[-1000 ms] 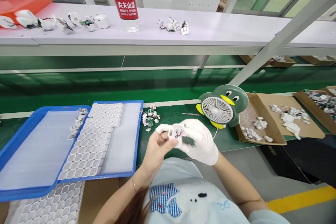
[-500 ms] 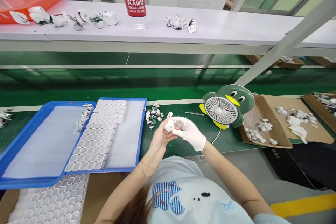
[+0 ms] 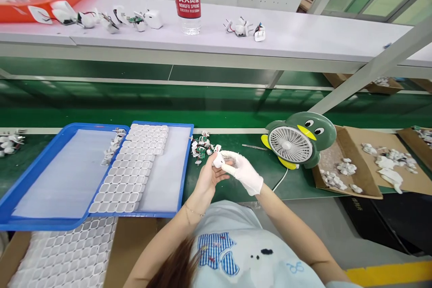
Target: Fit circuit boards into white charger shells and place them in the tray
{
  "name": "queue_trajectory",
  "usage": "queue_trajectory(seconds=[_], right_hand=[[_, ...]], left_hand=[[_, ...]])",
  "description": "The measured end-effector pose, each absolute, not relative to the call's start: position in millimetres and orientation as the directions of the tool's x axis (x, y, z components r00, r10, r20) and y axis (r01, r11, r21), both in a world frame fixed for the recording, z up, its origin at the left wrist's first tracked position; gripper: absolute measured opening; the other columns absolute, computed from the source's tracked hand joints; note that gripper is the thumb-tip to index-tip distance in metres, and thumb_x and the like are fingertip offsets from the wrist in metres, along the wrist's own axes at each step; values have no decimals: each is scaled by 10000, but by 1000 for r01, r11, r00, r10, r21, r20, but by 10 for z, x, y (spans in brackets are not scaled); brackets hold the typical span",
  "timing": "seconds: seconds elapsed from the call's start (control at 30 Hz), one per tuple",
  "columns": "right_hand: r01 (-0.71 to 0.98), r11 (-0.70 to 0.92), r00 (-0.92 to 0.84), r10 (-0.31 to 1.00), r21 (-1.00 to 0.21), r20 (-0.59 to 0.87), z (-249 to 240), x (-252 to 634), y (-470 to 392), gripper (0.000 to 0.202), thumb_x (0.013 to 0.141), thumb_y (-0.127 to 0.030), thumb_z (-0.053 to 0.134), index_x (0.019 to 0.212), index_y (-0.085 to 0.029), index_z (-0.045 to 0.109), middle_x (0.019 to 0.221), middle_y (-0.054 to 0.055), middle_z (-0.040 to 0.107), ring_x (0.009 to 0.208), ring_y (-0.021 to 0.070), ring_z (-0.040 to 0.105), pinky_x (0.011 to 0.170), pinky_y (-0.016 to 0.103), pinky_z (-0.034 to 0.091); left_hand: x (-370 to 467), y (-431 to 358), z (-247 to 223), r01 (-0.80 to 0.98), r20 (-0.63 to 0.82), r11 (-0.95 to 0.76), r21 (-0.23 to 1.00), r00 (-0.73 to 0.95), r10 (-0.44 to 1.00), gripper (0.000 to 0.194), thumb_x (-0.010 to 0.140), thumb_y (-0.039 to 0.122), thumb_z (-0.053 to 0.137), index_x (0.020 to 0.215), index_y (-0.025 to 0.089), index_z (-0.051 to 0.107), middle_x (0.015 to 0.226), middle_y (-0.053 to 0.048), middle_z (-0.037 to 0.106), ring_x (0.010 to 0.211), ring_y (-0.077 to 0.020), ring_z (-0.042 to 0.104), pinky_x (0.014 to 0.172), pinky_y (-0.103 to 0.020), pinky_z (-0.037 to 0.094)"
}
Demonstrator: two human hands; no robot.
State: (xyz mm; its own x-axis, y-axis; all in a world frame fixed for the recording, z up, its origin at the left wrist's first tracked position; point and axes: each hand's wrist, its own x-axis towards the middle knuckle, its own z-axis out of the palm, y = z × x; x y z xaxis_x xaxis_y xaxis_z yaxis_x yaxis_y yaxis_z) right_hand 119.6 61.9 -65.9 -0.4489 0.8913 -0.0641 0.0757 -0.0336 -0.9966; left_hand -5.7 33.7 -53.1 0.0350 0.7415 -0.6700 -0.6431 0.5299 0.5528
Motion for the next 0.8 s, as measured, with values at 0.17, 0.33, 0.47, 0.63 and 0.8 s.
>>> queue_trajectory(seconds=[0.17,0.33,0.47,0.63,0.8], right_hand=[[147,65,-479,877,-987,-14,-645,1129,625,266,802,-292,647,1053,-205,660,1044,46,687,979,198,642,928,407,492],[273,57,-391,919,-960,-57,-996,1321,750,322,824,-322,646,1134,-238,651,1224,67,636,1154,214,575,1012,425,448],[444,-92,-221,953,-891,-208,-1479,1556,803,299,947,-338,520,1189,-173,586,1223,96,604,1093,216,599,937,448,500],[587,-126,-254,909,-799,-330,-1703,1405,684,301,926,-340,575,1170,-164,579,1176,81,606,996,200,620,851,412,539],[480,19,-398,896,-877,-198,-1330,927,698,326,927,-346,572,1207,-180,563,1226,89,582,1037,211,607,870,417,532]], left_hand=[[-135,294,-594,-655,-650,507,560,33,760,342,856,400,595,963,85,676,772,-122,747,563,-167,671,513,-249,538],[-305,125,-778,-722,-656,483,495,54,753,241,812,359,677,851,133,602,665,-52,680,488,-97,578,484,-189,469],[-515,-108,-1016,-806,-708,453,382,60,704,248,890,343,578,745,153,511,501,50,484,382,-42,397,382,-149,324],[-708,-331,-1133,-880,-738,354,316,6,674,331,953,291,464,648,172,417,451,90,287,353,-38,283,353,-160,244],[-720,-290,-929,-896,-706,260,360,-80,703,183,952,285,474,872,141,555,622,20,491,437,-42,373,401,-143,314]])
